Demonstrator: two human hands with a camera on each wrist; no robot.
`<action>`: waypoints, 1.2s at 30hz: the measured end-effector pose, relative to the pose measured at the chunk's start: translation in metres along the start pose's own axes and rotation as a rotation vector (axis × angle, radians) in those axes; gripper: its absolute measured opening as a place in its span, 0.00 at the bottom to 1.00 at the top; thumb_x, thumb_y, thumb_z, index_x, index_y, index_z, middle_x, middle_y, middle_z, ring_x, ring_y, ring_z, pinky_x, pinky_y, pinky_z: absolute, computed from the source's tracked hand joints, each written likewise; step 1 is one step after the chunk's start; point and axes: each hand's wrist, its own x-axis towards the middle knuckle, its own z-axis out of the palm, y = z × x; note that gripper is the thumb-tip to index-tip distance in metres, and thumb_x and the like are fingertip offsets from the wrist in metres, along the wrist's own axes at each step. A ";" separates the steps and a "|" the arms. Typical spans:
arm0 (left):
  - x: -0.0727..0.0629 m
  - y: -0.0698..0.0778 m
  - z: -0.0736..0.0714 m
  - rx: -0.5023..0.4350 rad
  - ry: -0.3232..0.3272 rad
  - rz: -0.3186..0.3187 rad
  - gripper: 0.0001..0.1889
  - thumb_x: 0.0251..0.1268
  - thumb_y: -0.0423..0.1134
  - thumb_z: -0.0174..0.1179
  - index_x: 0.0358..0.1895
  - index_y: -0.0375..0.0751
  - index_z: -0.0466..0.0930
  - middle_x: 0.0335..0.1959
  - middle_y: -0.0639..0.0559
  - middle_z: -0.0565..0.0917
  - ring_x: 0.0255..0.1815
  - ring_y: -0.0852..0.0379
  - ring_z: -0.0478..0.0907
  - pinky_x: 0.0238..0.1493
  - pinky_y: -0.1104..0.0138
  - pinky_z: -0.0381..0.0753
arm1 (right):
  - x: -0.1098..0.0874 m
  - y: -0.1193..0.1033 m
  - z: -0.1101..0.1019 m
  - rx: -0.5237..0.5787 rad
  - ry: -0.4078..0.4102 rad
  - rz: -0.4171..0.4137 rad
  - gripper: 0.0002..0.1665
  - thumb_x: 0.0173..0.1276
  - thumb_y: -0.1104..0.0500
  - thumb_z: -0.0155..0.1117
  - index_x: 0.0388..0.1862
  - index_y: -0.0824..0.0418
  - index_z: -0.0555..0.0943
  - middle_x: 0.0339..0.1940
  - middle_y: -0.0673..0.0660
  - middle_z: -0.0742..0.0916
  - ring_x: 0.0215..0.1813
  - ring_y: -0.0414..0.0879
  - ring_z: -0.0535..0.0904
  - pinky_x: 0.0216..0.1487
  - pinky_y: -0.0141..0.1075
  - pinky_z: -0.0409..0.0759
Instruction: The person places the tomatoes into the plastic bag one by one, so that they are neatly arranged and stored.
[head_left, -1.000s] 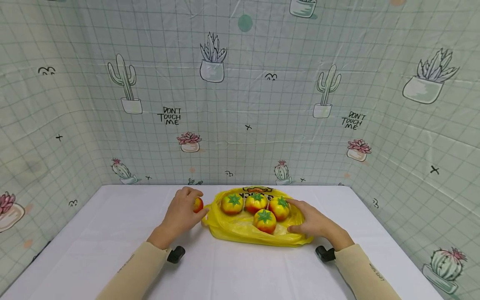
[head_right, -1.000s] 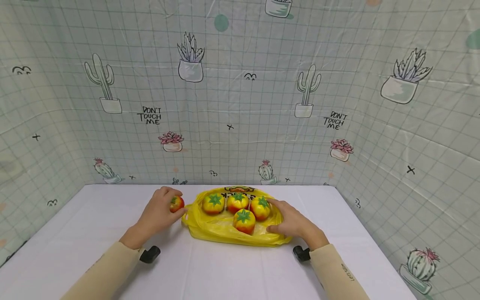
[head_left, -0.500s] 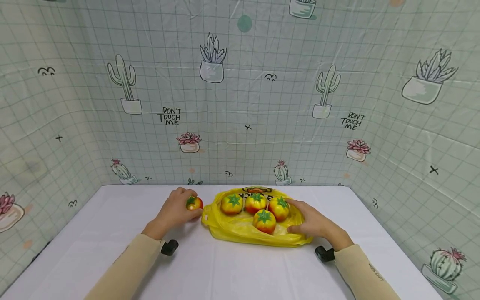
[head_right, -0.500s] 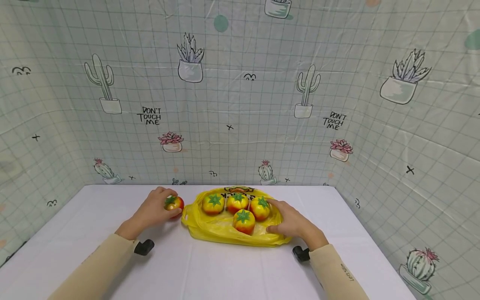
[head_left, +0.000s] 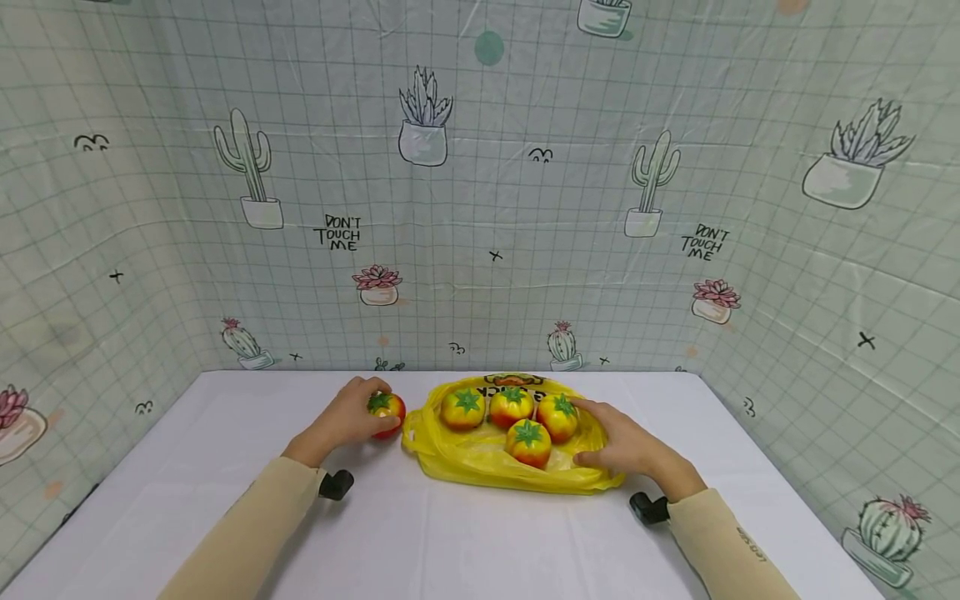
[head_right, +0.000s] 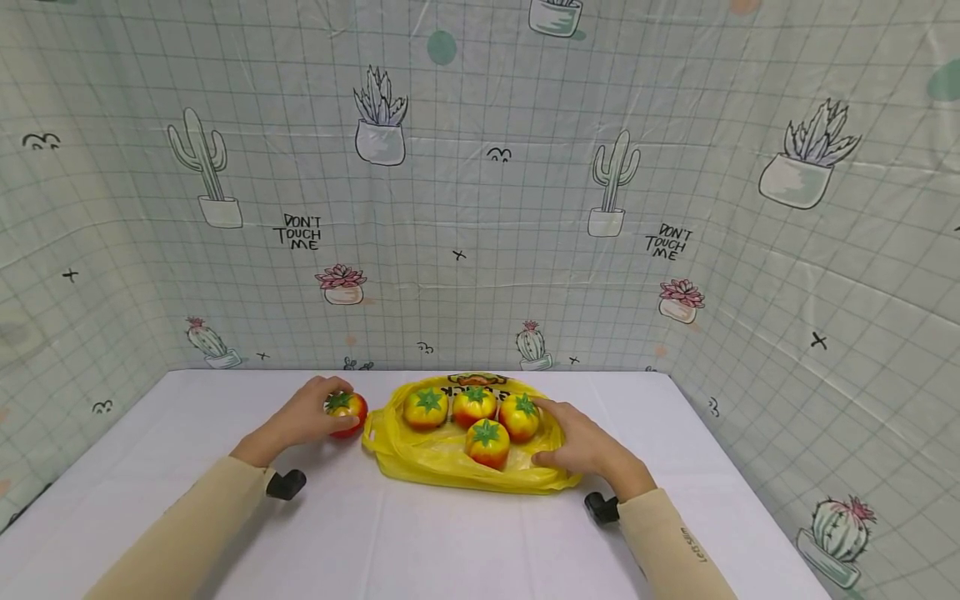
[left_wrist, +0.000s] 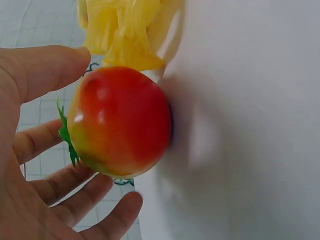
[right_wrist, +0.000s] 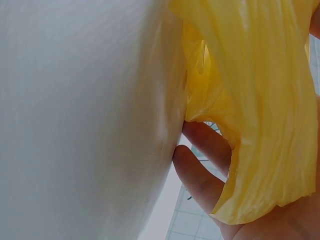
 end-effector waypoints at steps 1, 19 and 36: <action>0.000 0.000 0.000 -0.004 -0.003 -0.004 0.26 0.54 0.45 0.68 0.56 0.40 0.74 0.51 0.40 0.72 0.48 0.45 0.71 0.56 0.49 0.74 | 0.000 0.000 0.000 0.000 -0.001 0.001 0.53 0.50 0.45 0.74 0.73 0.51 0.61 0.70 0.62 0.68 0.69 0.63 0.62 0.65 0.64 0.58; 0.002 -0.003 0.005 -0.031 0.017 -0.010 0.25 0.54 0.42 0.68 0.56 0.40 0.74 0.53 0.38 0.71 0.49 0.45 0.71 0.56 0.48 0.73 | 0.000 -0.004 -0.001 0.000 -0.009 0.007 0.52 0.50 0.45 0.74 0.73 0.51 0.61 0.70 0.62 0.68 0.69 0.63 0.62 0.64 0.64 0.58; -0.002 -0.001 0.009 -0.046 0.071 0.022 0.24 0.53 0.41 0.68 0.54 0.39 0.75 0.50 0.39 0.72 0.48 0.44 0.71 0.56 0.49 0.73 | 0.001 -0.002 0.000 0.006 -0.007 0.010 0.53 0.50 0.45 0.74 0.73 0.51 0.61 0.70 0.62 0.68 0.69 0.63 0.62 0.64 0.64 0.58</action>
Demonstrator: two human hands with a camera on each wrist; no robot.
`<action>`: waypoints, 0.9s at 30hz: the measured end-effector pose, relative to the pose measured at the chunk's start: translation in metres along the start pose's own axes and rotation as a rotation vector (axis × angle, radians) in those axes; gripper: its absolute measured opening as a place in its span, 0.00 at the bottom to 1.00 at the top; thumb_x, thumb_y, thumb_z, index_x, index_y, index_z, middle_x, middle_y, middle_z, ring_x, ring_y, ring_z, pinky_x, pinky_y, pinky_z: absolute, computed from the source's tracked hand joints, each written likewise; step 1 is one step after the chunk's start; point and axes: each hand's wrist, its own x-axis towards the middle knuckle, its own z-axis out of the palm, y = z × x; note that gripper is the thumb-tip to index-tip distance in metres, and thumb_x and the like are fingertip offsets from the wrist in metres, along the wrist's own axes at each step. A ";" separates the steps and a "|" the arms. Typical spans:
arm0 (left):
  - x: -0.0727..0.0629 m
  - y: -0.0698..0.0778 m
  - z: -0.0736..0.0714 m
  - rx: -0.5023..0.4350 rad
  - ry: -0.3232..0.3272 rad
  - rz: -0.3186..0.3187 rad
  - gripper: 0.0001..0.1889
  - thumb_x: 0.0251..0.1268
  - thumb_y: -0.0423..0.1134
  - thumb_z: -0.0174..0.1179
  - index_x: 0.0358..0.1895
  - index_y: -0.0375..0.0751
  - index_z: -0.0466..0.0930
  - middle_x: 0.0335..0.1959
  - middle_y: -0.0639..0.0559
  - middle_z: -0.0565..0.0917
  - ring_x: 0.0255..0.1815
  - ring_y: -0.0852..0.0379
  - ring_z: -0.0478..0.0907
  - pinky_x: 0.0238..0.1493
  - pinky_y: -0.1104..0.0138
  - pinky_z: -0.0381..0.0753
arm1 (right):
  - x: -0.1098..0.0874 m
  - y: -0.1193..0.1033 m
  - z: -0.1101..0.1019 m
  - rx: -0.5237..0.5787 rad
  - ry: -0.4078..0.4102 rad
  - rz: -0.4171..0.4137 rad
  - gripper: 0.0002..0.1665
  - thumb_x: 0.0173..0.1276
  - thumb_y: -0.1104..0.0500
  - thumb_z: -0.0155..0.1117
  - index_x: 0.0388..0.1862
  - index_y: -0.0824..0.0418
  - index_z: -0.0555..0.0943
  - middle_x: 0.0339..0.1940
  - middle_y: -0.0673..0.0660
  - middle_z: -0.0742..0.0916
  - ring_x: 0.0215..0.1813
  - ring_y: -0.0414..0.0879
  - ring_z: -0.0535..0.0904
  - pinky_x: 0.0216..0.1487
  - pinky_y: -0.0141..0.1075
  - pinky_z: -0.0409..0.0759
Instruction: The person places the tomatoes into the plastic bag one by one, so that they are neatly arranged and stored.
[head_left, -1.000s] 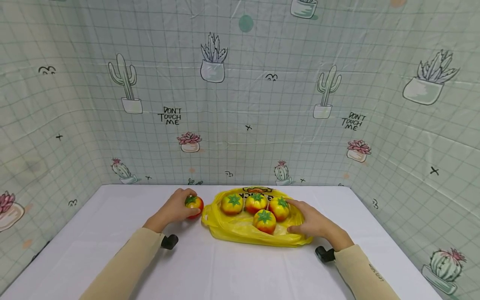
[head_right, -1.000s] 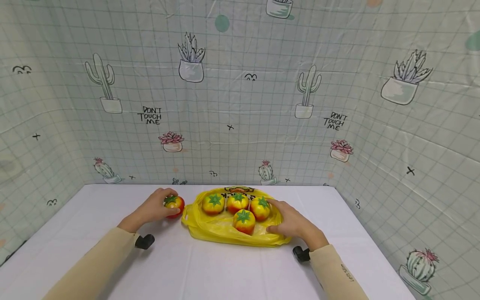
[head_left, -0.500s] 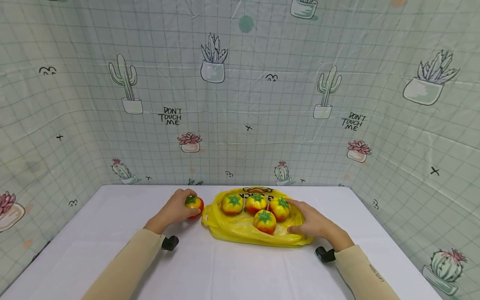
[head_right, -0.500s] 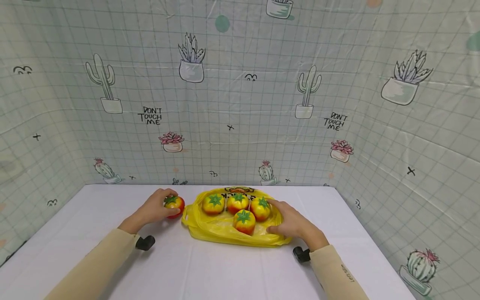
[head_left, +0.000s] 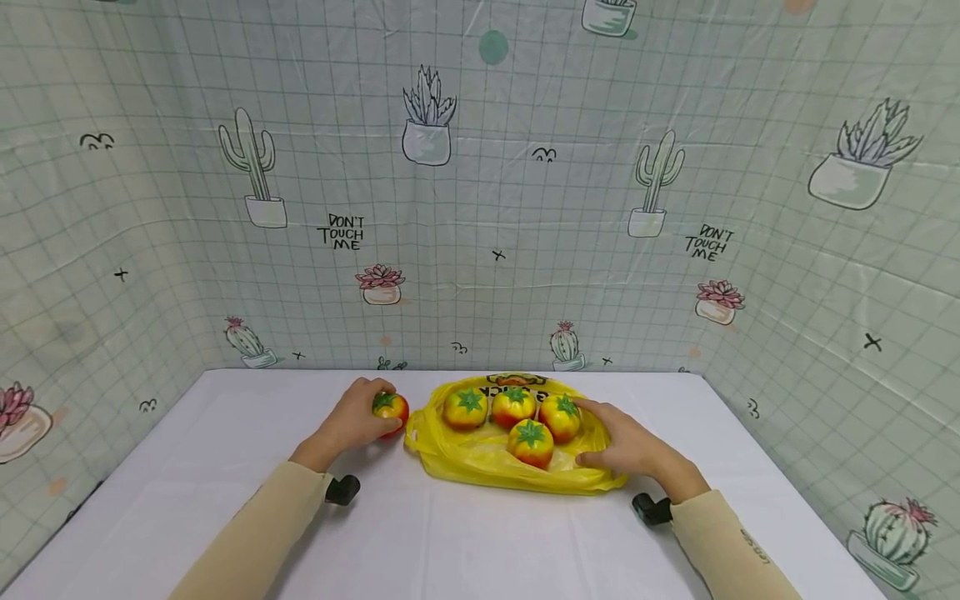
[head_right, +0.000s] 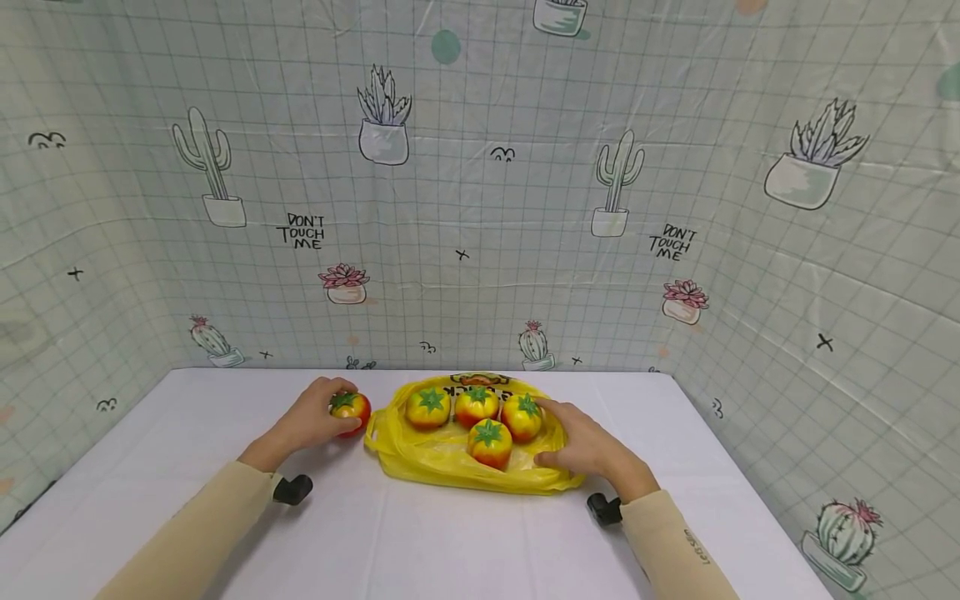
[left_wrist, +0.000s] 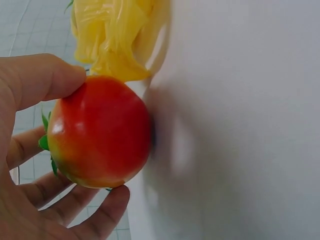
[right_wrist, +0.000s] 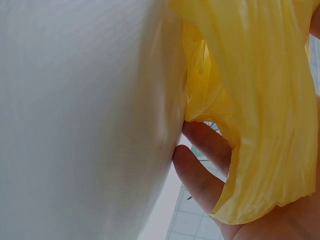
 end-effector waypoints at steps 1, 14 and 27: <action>-0.001 0.000 0.000 -0.003 0.008 0.003 0.24 0.53 0.40 0.68 0.54 0.39 0.75 0.50 0.39 0.72 0.48 0.44 0.71 0.56 0.49 0.73 | 0.000 0.000 0.000 -0.001 -0.001 0.002 0.53 0.50 0.44 0.74 0.73 0.51 0.61 0.70 0.62 0.68 0.69 0.63 0.62 0.64 0.64 0.58; -0.014 0.010 0.005 -0.050 0.082 0.047 0.24 0.52 0.40 0.68 0.53 0.40 0.75 0.49 0.42 0.71 0.49 0.46 0.70 0.54 0.51 0.75 | 0.002 0.002 0.001 -0.010 0.000 0.025 0.53 0.49 0.44 0.74 0.73 0.50 0.60 0.70 0.62 0.67 0.70 0.63 0.61 0.64 0.65 0.58; -0.029 0.031 0.006 -0.052 0.104 0.102 0.24 0.51 0.39 0.68 0.53 0.41 0.75 0.51 0.43 0.70 0.50 0.46 0.69 0.53 0.52 0.76 | 0.002 0.001 0.001 -0.005 -0.002 0.020 0.53 0.49 0.45 0.74 0.73 0.50 0.61 0.70 0.62 0.67 0.70 0.63 0.61 0.64 0.65 0.58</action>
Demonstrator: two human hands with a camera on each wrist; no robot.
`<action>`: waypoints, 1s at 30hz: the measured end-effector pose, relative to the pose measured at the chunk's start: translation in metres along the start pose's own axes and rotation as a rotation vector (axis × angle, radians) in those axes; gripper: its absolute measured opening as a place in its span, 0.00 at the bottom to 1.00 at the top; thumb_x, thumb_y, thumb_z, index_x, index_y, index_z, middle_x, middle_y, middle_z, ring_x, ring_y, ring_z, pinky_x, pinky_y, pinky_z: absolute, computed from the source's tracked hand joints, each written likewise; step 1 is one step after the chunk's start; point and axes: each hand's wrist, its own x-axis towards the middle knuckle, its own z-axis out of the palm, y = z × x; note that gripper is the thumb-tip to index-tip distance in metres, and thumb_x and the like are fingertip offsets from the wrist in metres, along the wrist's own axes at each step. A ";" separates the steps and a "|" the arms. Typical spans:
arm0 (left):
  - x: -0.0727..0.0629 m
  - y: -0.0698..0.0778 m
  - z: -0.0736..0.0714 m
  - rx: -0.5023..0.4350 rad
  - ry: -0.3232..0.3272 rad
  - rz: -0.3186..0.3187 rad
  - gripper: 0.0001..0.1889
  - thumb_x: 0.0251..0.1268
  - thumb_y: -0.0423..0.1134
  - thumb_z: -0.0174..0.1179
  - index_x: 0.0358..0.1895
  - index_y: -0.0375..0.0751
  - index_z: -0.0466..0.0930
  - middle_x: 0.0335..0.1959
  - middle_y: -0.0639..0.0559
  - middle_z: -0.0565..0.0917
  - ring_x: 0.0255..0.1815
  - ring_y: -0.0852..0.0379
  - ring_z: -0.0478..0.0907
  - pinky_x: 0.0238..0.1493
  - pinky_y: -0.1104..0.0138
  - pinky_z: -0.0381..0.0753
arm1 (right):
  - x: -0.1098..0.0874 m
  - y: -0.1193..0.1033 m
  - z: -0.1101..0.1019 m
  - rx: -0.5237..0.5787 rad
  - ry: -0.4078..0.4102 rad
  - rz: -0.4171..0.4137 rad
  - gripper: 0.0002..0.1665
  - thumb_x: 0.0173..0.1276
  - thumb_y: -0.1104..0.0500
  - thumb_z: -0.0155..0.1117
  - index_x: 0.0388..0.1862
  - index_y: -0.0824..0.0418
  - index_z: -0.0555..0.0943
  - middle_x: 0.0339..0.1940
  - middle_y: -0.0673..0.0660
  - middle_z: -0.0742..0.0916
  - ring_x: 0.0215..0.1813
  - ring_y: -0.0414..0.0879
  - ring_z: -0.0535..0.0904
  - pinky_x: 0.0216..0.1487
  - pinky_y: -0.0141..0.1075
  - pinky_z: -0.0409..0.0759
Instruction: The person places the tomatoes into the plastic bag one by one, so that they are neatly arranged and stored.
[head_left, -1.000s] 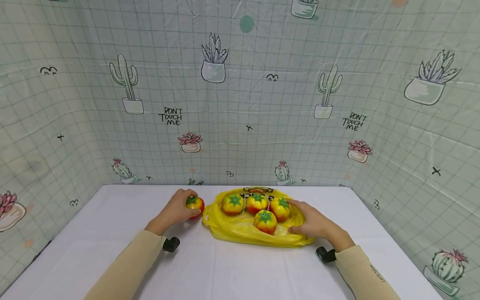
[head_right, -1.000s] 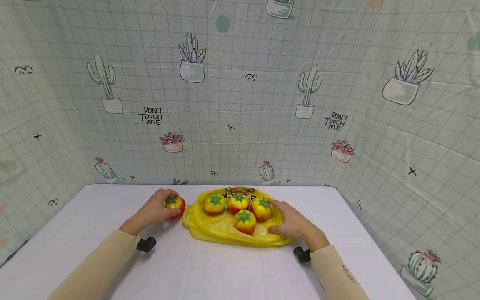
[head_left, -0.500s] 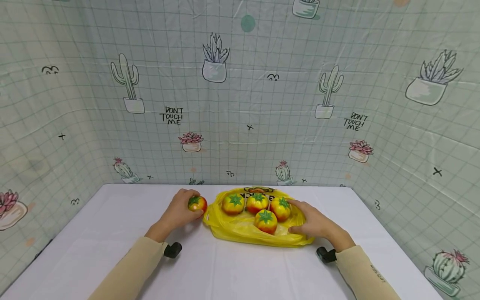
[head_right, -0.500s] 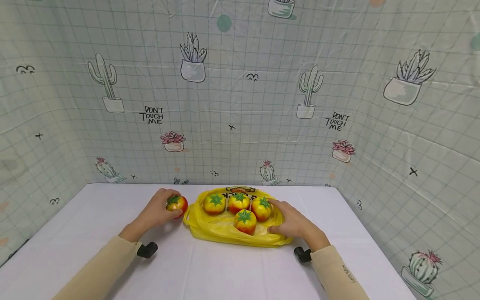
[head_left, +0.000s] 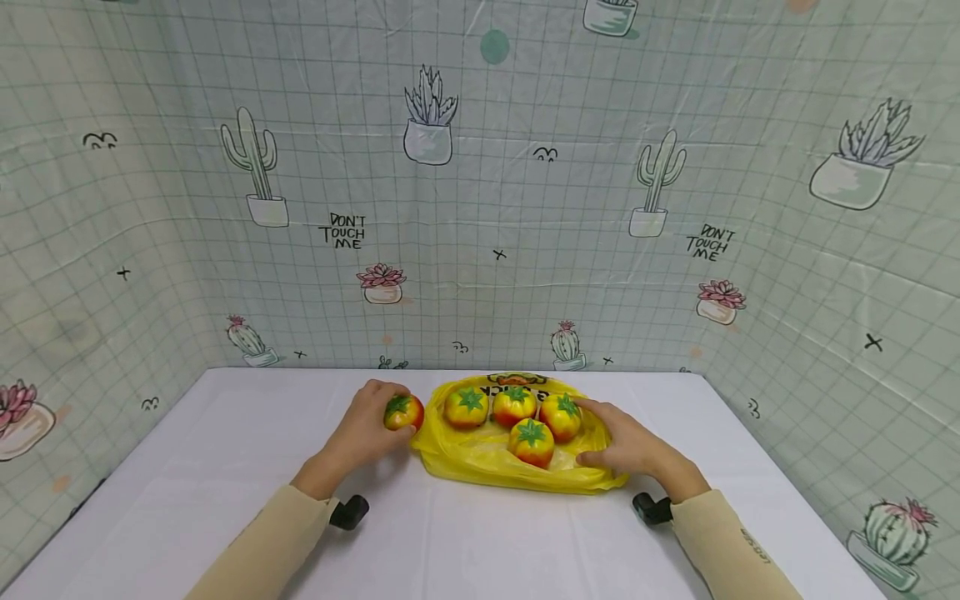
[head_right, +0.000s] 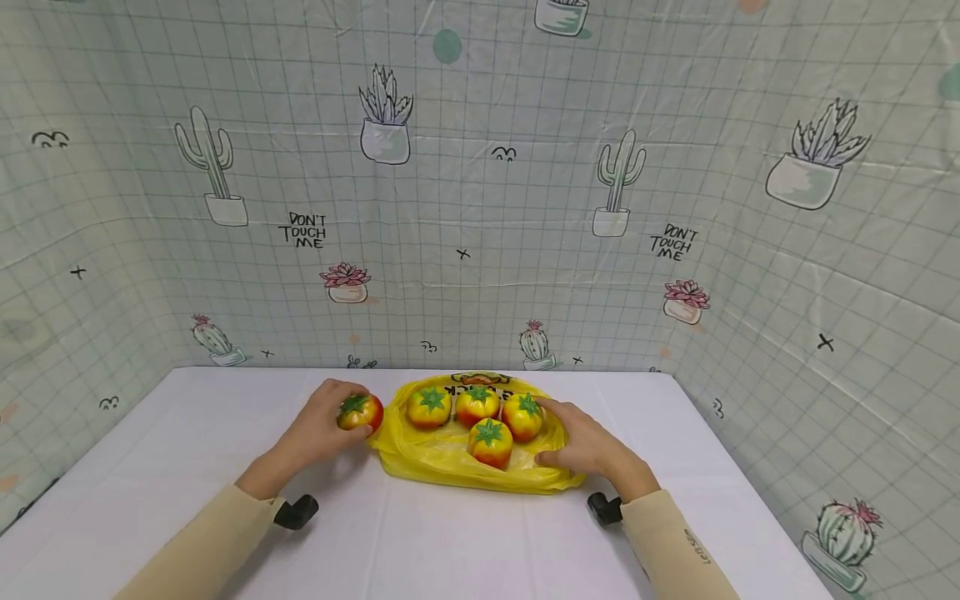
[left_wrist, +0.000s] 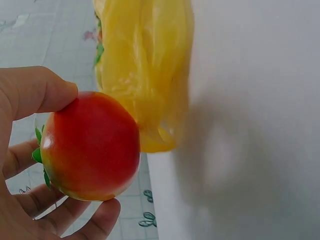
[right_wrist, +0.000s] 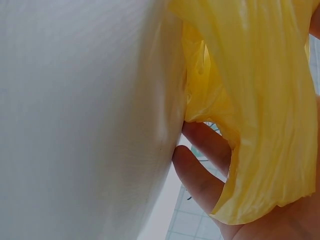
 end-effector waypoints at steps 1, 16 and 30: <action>-0.001 0.002 0.000 0.002 0.002 0.010 0.23 0.51 0.39 0.68 0.53 0.41 0.75 0.51 0.43 0.70 0.50 0.46 0.69 0.53 0.52 0.76 | 0.000 0.000 0.000 0.001 0.000 0.000 0.53 0.49 0.45 0.74 0.73 0.50 0.61 0.70 0.62 0.67 0.70 0.63 0.61 0.64 0.65 0.58; 0.000 0.031 0.009 0.019 0.016 0.122 0.23 0.50 0.39 0.69 0.52 0.43 0.76 0.49 0.47 0.71 0.51 0.48 0.68 0.54 0.55 0.76 | 0.000 0.001 0.000 -0.004 0.002 -0.011 0.53 0.49 0.44 0.74 0.73 0.50 0.61 0.70 0.62 0.68 0.69 0.62 0.62 0.64 0.65 0.58; 0.004 0.049 0.021 0.008 -0.009 0.177 0.23 0.52 0.40 0.68 0.53 0.43 0.77 0.50 0.48 0.70 0.52 0.50 0.68 0.54 0.57 0.74 | -0.001 0.001 0.000 -0.011 0.009 -0.037 0.52 0.50 0.45 0.73 0.73 0.51 0.61 0.69 0.62 0.69 0.70 0.62 0.62 0.65 0.63 0.58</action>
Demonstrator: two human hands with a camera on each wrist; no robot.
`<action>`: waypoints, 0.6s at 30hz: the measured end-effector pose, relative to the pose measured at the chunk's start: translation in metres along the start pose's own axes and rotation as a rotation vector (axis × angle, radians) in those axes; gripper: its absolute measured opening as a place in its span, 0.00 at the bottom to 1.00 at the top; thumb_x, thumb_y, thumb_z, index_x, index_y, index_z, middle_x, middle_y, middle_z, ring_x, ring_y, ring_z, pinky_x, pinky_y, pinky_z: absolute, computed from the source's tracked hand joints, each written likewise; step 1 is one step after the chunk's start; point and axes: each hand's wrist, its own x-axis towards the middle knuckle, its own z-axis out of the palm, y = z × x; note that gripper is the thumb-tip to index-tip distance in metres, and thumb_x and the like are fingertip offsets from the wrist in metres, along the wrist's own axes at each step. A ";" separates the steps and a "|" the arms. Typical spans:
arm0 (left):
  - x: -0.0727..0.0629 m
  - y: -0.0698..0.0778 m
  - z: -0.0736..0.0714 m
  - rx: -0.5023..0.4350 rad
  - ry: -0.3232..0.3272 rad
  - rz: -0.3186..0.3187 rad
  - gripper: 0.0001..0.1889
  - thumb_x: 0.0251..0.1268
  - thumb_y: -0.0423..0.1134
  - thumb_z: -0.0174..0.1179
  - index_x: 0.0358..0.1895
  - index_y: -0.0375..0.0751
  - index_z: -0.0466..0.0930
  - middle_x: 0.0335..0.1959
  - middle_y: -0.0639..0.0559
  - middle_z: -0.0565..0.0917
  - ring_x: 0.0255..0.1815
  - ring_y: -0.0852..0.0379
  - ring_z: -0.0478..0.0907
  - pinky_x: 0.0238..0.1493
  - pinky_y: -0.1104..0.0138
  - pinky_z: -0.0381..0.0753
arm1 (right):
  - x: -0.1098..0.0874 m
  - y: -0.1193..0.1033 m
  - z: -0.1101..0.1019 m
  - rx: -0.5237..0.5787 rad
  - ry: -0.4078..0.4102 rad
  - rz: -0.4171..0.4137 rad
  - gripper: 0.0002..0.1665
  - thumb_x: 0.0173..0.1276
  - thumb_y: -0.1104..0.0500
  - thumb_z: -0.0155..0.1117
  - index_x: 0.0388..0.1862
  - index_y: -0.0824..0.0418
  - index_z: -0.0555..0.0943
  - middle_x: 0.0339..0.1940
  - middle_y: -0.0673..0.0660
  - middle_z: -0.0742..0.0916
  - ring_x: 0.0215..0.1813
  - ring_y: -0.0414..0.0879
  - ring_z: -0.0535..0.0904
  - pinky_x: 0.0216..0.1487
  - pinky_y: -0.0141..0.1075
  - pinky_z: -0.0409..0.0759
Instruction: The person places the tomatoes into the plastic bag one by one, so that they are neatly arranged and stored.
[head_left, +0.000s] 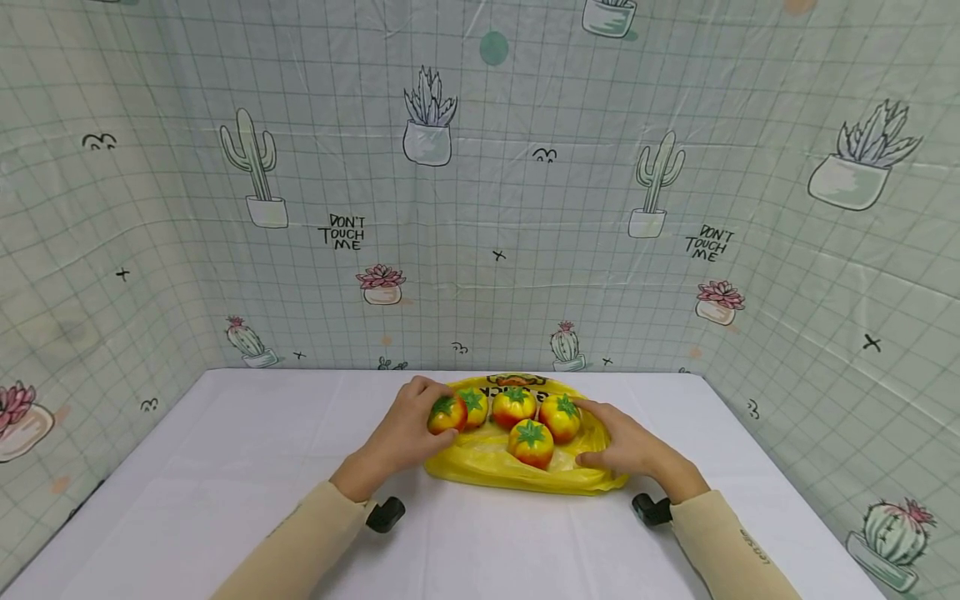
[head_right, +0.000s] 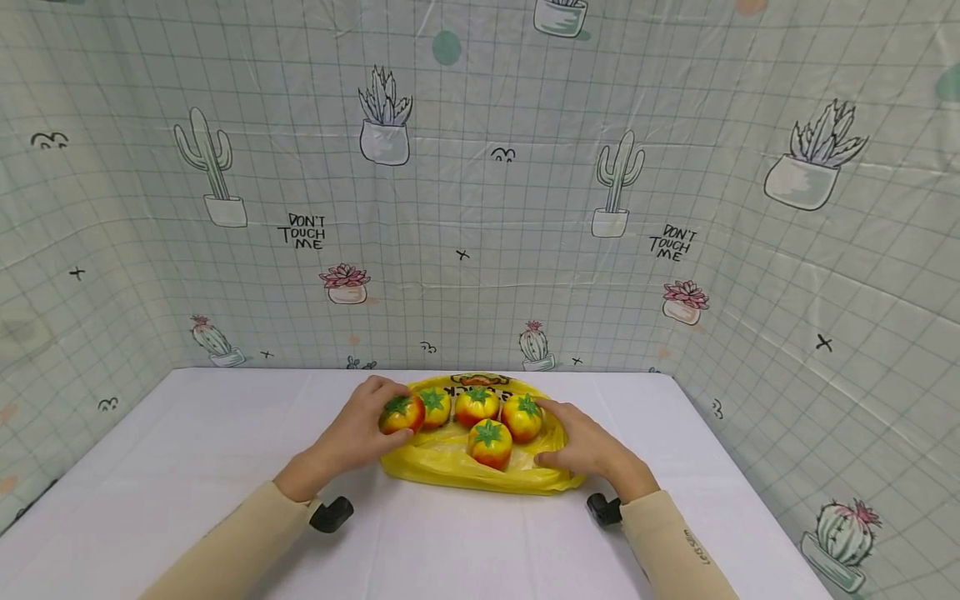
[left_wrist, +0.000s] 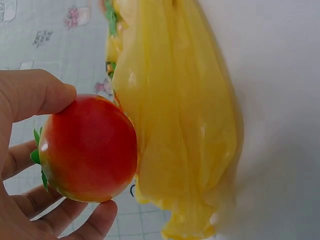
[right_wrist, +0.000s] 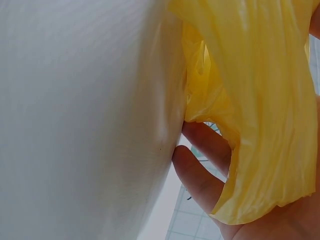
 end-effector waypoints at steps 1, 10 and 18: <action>0.001 0.001 0.001 0.000 -0.003 0.004 0.23 0.52 0.40 0.68 0.53 0.43 0.77 0.50 0.49 0.70 0.52 0.50 0.68 0.55 0.57 0.74 | 0.000 0.000 0.000 -0.001 -0.001 0.003 0.52 0.50 0.44 0.73 0.73 0.51 0.61 0.69 0.62 0.69 0.69 0.62 0.62 0.65 0.63 0.58; 0.007 0.009 0.014 -0.023 -0.024 0.035 0.23 0.53 0.41 0.68 0.54 0.44 0.76 0.50 0.48 0.70 0.53 0.48 0.68 0.56 0.55 0.73 | 0.000 -0.003 -0.002 0.010 -0.005 0.019 0.52 0.50 0.44 0.74 0.73 0.50 0.61 0.70 0.61 0.68 0.70 0.62 0.61 0.65 0.64 0.58; 0.011 0.010 0.027 -0.018 -0.049 0.035 0.23 0.54 0.42 0.67 0.55 0.44 0.75 0.51 0.48 0.70 0.54 0.49 0.68 0.55 0.57 0.74 | -0.002 -0.003 -0.003 0.020 -0.011 0.017 0.53 0.50 0.44 0.73 0.73 0.51 0.61 0.70 0.61 0.68 0.70 0.62 0.62 0.64 0.64 0.58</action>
